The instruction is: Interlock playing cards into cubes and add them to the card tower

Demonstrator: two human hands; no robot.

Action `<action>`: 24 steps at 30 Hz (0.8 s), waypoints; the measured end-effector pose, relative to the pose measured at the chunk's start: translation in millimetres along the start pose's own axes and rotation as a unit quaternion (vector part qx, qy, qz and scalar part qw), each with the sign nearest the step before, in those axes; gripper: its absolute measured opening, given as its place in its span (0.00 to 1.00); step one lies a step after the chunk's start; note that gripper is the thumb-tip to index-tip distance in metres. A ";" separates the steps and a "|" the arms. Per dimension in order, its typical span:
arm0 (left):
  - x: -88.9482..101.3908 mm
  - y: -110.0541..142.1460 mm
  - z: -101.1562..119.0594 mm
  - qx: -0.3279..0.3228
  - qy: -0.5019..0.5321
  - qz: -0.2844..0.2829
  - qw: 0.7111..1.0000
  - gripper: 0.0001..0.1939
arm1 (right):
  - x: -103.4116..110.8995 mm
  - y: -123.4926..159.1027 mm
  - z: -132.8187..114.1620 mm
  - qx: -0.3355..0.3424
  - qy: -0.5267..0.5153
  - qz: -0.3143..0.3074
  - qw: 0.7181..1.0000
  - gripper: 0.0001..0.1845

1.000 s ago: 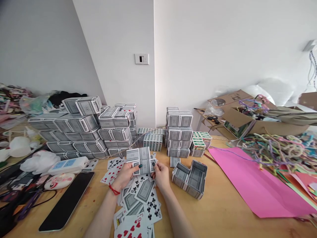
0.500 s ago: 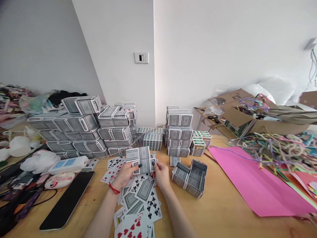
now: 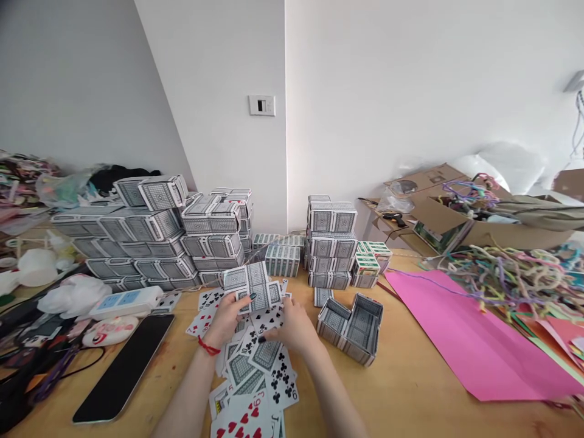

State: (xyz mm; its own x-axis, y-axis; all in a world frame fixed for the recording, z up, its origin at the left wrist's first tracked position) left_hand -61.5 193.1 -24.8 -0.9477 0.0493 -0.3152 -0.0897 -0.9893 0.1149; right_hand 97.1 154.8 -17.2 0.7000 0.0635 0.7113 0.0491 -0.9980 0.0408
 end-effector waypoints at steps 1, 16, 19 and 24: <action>1.3 -0.7 -1.2 0.003 0.001 0.005 1.000 0.19 | 0.5 3.9 -4.3 0.000 0.058 -0.009 0.998 0.43; 2.3 -0.8 -2.3 0.001 0.049 -0.010 0.999 0.14 | -0.7 3.5 -2.5 -0.032 0.164 0.022 0.986 0.21; -0.8 1.1 -1.5 0.008 0.048 -0.028 0.998 0.14 | 2.4 2.2 2.0 -0.047 0.180 0.048 0.981 0.27; -3.7 1.7 0.2 0.010 0.035 -0.022 0.999 0.17 | -1.1 0.6 15.0 -0.077 0.142 0.025 0.987 0.27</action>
Point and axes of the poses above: each hand's wrist, its own y-axis away from the middle knuckle, its own x-axis out of the back of the hand, z = x × y, the point moved 8 cm from there along -y, towards the middle knuckle, and after that the axes turned 3 degrees about y, right-handed, at the moved point
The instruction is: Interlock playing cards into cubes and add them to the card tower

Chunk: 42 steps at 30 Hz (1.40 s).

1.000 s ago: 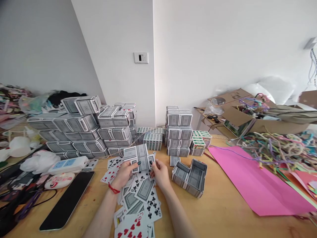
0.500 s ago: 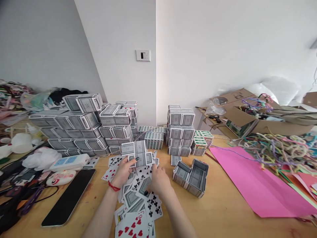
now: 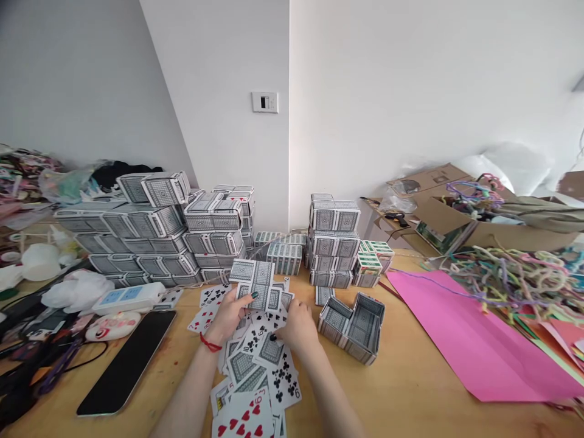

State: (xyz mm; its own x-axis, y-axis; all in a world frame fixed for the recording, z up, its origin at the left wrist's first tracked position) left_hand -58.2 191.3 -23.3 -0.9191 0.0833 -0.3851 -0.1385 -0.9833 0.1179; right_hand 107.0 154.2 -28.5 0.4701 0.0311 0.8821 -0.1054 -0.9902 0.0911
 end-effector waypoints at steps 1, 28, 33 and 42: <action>0.8 -0.7 0.8 -0.005 0.001 0.007 1.000 0.18 | -0.1 -0.6 0.9 0.001 -0.010 -0.001 1.000 0.26; 1.2 0.3 1.7 0.042 0.095 -0.051 0.993 0.35 | 50.8 8.5 -19.3 0.028 -0.477 -0.038 0.878 0.18; -1.9 2.3 1.1 0.041 0.117 -0.082 0.989 0.35 | 61.1 12.7 -31.6 0.097 -0.550 -0.046 0.829 0.17; 6.2 2.6 -5.8 0.046 0.185 -0.060 0.980 0.17 | 77.6 18.8 -35.2 0.134 -0.565 -0.014 0.814 0.16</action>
Point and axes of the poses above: each hand's wrist, its own y-axis away from the middle knuckle, its own x-axis out of the back of the hand, z = x × y, the point moved 8 cm from there along -y, towards the middle knuckle, and after that the axes turned 3 degrees about y, right-handed, at the moved point
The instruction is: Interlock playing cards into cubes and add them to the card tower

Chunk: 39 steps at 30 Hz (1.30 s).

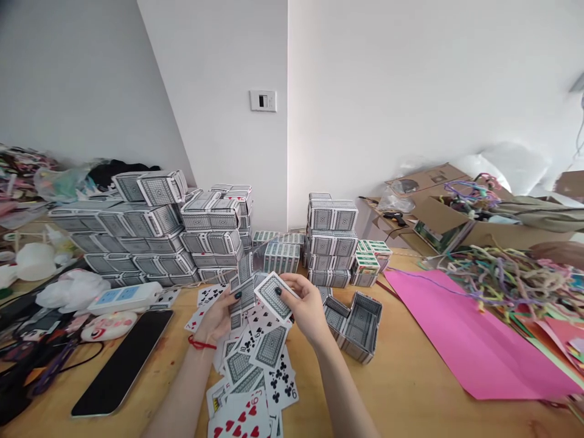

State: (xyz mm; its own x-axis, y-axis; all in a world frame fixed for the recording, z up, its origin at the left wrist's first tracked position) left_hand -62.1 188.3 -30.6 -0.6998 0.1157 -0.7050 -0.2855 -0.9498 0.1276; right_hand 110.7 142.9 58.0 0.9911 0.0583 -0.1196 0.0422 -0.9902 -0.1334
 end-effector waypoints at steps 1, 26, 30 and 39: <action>0.9 0.0 -0.1 0.001 0.009 -0.004 1.000 0.15 | -1.8 0.9 -2.8 0.007 0.005 -0.004 1.000 0.15; -0.2 -3.3 -3.5 0.004 -0.004 -0.026 1.000 0.13 | -17.6 19.2 -47.5 0.107 0.221 0.049 0.968 0.14; 0.1 -2.8 -4.0 0.010 -0.023 -0.010 1.000 0.14 | -9.3 17.7 -47.9 0.100 0.238 0.064 0.964 0.14; 5.5 1.2 -4.7 0.029 -0.038 0.046 0.998 0.14 | -1.0 17.7 -47.3 0.084 0.261 0.081 0.958 0.14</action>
Point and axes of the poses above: each hand's wrist, its own y-axis away from the middle knuckle, its own x-axis out of the back of the hand, z = x × y, the point moved 8 cm from there along -y, towards the middle knuckle, and after that the axes turned 3 degrees about y, right-handed, at the moved point
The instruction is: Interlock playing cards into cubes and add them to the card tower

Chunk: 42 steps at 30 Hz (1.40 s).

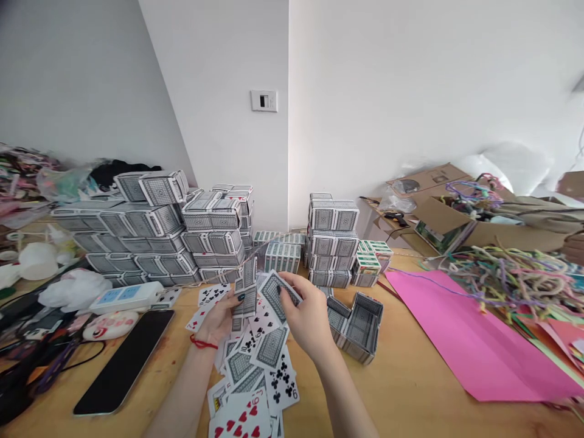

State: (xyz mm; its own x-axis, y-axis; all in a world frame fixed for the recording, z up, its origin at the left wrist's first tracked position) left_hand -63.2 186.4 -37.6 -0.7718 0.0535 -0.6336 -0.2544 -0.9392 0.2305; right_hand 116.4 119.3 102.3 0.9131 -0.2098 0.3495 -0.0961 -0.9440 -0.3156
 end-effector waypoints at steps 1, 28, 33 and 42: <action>-0.6 0.2 0.4 -0.001 0.002 0.000 1.000 0.15 | -0.2 0.1 0.0 0.000 0.001 -0.001 1.000 0.14; -13.7 4.0 -4.0 0.021 -0.059 -0.058 0.996 0.22 | -17.1 -3.2 33.0 -0.043 0.104 -0.110 0.988 0.17; -17.0 5.0 -5.7 0.032 -0.065 -0.066 0.995 0.23 | -17.9 -3.6 40.2 -0.040 0.094 -0.115 0.988 0.16; -13.0 3.6 -0.2 0.012 -0.104 -0.032 0.994 0.19 | -17.0 -5.6 60.2 -0.129 0.045 -0.071 0.988 0.09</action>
State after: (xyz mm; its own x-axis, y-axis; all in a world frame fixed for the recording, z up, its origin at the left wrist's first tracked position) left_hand -54.0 182.3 -28.7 -0.8567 0.1847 -0.4816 -0.3190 -0.9234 0.2133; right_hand 125.2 143.4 45.0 0.8871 -0.0810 0.4543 -0.0772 -0.9967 -0.0269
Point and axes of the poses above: each hand's wrist, its own y-axis away from the middle knuckle, its own x-axis out of the back of the hand, z = x × y, the point moved 8 cm from there along -y, towards the middle knuckle, and after that the axes turned 3 degrees about y, right-handed, at the moved point
